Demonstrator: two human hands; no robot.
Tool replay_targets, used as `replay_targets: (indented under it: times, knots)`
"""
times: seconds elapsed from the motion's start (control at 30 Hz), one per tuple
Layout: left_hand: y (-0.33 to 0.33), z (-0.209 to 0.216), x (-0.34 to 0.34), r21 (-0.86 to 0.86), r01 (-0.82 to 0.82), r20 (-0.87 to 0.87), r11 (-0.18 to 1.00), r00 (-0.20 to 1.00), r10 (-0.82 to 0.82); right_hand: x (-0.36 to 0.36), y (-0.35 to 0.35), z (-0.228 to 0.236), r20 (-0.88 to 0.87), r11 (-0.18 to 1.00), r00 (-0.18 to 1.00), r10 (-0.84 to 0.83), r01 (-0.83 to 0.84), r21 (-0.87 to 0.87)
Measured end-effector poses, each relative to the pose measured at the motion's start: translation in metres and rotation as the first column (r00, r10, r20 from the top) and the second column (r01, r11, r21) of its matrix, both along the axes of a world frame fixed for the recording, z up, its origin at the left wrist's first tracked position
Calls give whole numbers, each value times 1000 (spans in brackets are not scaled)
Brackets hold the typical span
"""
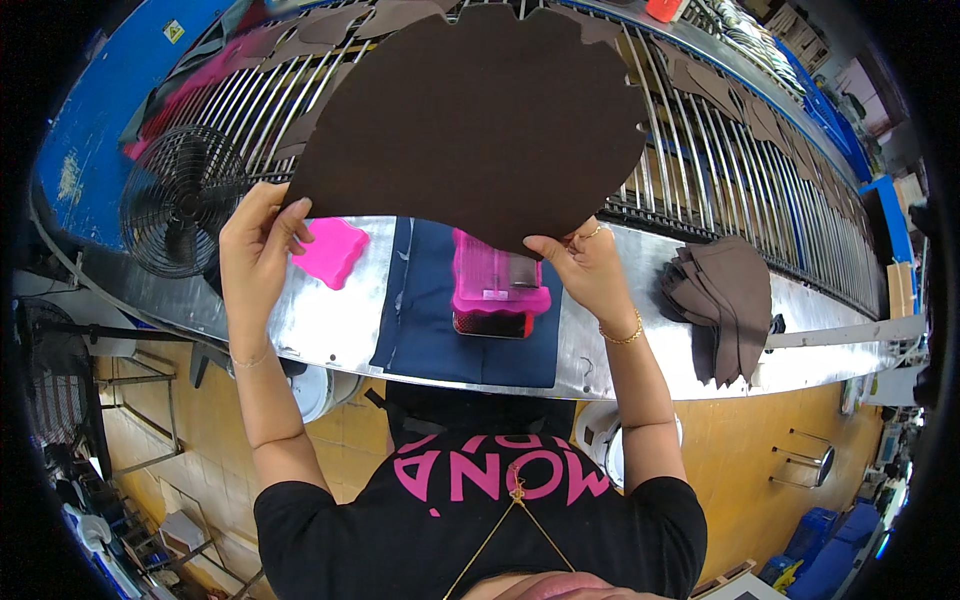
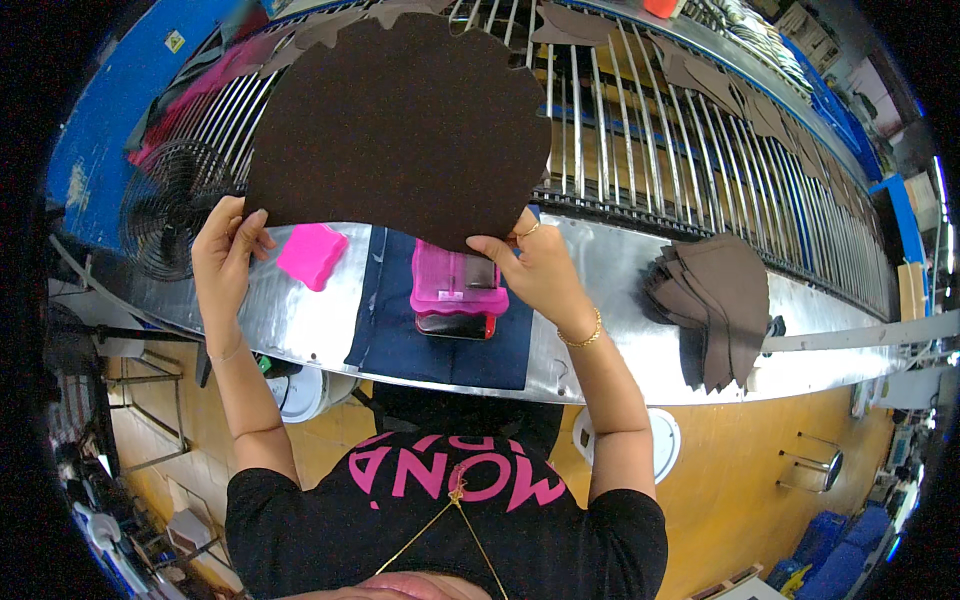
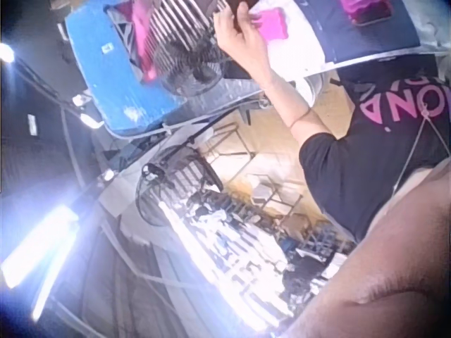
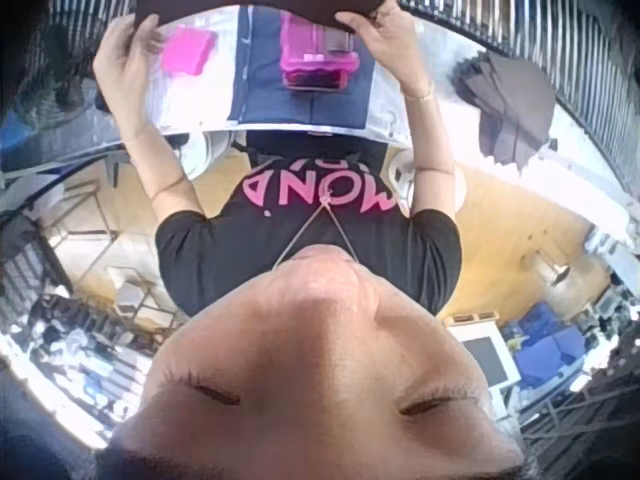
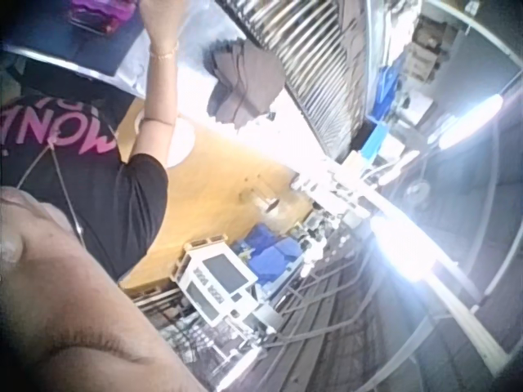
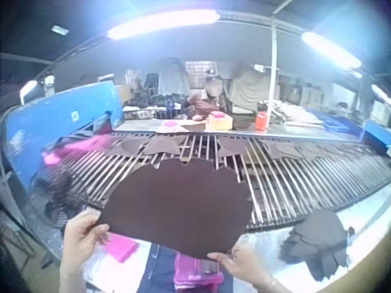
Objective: The person picks up brown fabric pieces from a table and places them onto a metal rack. They walk to a blue crate, retrieve a stack of fabric pieces, and return to the rack to continue arranging them one by one.
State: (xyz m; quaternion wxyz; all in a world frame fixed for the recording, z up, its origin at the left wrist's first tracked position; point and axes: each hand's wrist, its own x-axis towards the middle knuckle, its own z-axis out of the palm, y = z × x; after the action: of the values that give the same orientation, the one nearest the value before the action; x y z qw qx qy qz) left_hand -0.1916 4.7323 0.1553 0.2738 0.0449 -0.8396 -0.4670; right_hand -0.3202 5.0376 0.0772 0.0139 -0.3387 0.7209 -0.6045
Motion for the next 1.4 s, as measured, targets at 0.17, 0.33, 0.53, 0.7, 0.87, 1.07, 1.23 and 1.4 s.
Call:
replay_targets:
  times: [0.17, 0.33, 0.53, 0.7, 0.87, 1.07, 1.23, 1.4]
  knots:
    - [2, -1, 7, -52, 30, 76, 998, 997, -26, -3, 6, -9, 49, 998, 999, -5, 2, 56]
    - [25, -21, -12, -20, 159, 230, 987, 961, -150, -4, 50, -14, -10, 971, 997, -79, 79, 225]
    - [66, -43, -58, -403, 401, 200, 823, 916, -348, 14, 118, -52, 16, 929, 952, -306, 295, 221]
    - [117, -34, -88, -504, 535, 234, 679, 841, -488, 40, 188, -48, 8, 792, 827, -562, 535, 294]
    - [170, -41, -131, -614, 539, 117, 577, 785, -608, 49, 244, -30, 46, 745, 761, -647, 618, 250]
    - [187, 27, -213, -701, 39, -461, 712, 737, -494, 3, 190, 41, -223, 535, 494, -841, 821, -198]
    - [173, 58, -243, -808, -135, -492, 574, 690, -531, -65, 122, 66, -590, 631, 663, -462, 712, 306]
    - [133, 56, -262, -842, -249, -467, 479, 781, -415, -154, 37, 0, -182, 801, 896, -405, 444, 402]
